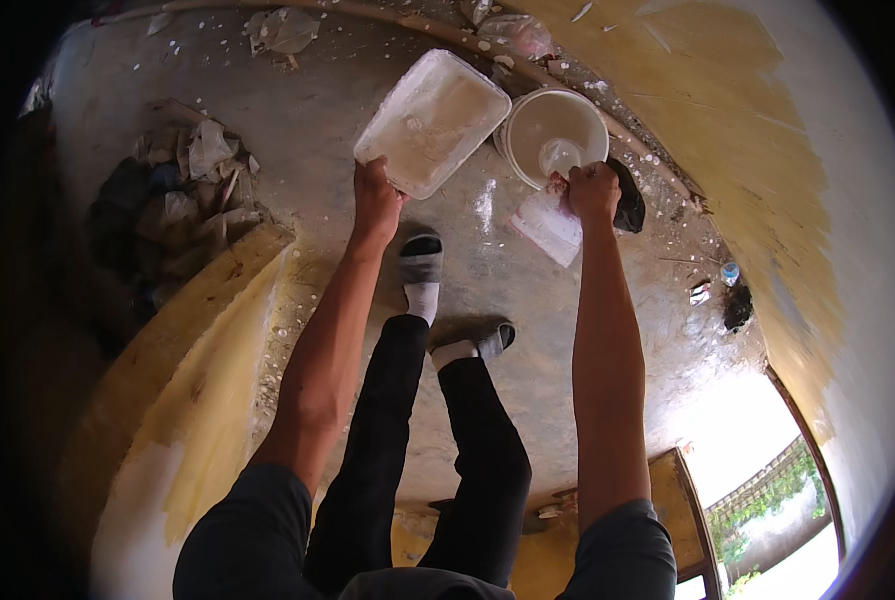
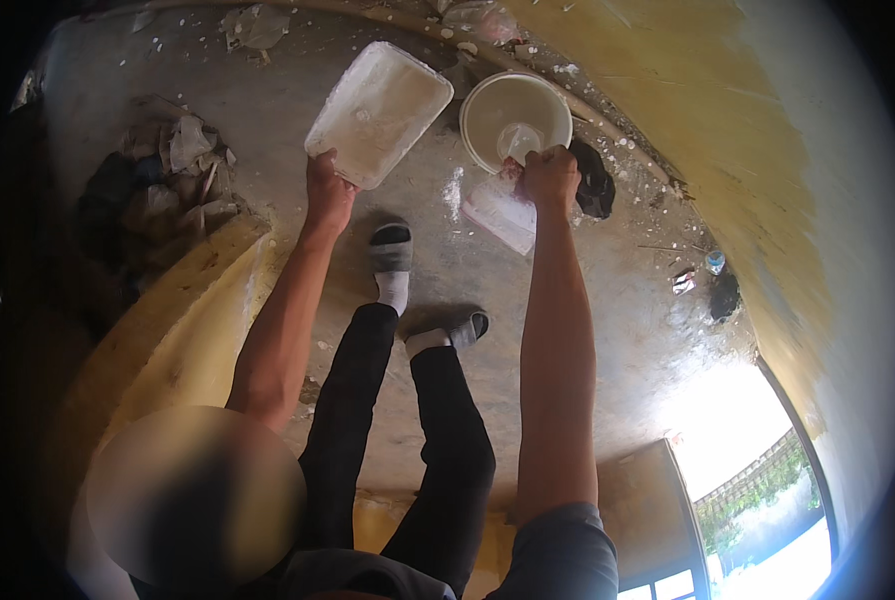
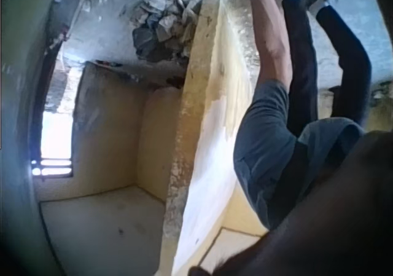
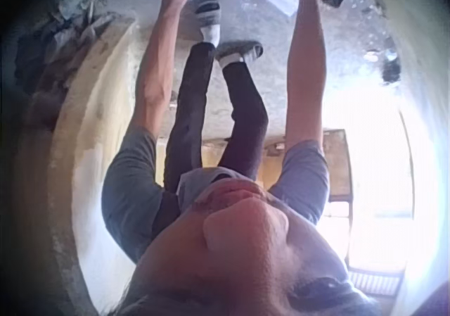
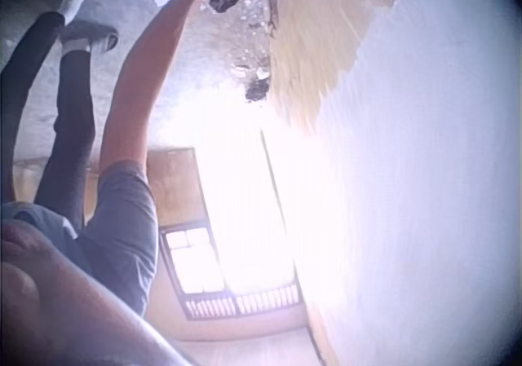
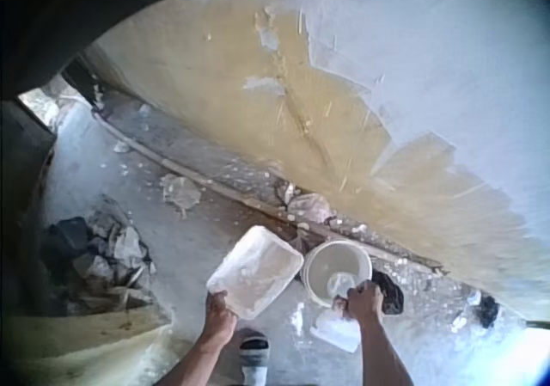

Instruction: The person patches a damaged section of an interior wall using a putty knife to apply white filler from a plastic container. The person smooths the filler over the peeling paint and cracks, then cleans the putty knife using a dark cloth before applying more filler.

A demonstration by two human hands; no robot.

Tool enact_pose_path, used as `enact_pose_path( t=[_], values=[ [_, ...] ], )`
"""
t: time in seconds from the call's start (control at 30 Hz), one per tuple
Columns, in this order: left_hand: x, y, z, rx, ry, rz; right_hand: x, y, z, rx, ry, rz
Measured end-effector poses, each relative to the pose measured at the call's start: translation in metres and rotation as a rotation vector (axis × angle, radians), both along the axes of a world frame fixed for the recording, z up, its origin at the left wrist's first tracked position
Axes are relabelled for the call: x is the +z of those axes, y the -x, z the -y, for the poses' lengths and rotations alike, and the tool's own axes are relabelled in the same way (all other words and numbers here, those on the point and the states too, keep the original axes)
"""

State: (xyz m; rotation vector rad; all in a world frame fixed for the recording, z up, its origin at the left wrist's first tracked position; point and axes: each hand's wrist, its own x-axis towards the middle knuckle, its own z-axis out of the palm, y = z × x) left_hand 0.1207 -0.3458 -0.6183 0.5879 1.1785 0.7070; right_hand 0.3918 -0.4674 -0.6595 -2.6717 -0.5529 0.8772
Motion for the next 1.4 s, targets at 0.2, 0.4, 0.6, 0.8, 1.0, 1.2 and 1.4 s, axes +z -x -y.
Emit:
enact_pose_path(
  t=[0.2, 0.4, 0.6, 0.8, 1.0, 1.2, 1.4],
  values=[
    [-0.003, 0.008, -0.004, -0.081, -0.054, -0.045, 0.005, 0.02, 0.008, -0.079, 0.09, 0.077],
    [0.03, 0.002, 0.028, -0.253, -0.166, -0.199, 0.113, 0.055, 0.036, -1.019, -0.501, -0.392],
    [0.129, -0.036, 0.077, -0.476, -0.484, -0.316, 0.272, 0.045, 0.003, -0.545, -0.636, 0.313],
    [0.255, -0.08, 0.097, -0.511, -0.459, -0.194, 0.348, 0.022, 0.027, 0.417, -0.747, 0.788],
    [0.328, -0.082, 0.093, -0.541, -0.457, -0.173, 0.455, -0.004, 0.066, 0.936, -0.654, 0.422],
    [0.397, -0.086, 0.092, -0.56, -0.534, -0.182, 0.59, -0.007, 0.097, 1.028, -0.679, 0.272],
    [0.447, -0.082, 0.099, -0.531, -0.531, -0.207, 0.653, 0.001, 0.114, 1.089, -0.652, 0.287]
  ],
)
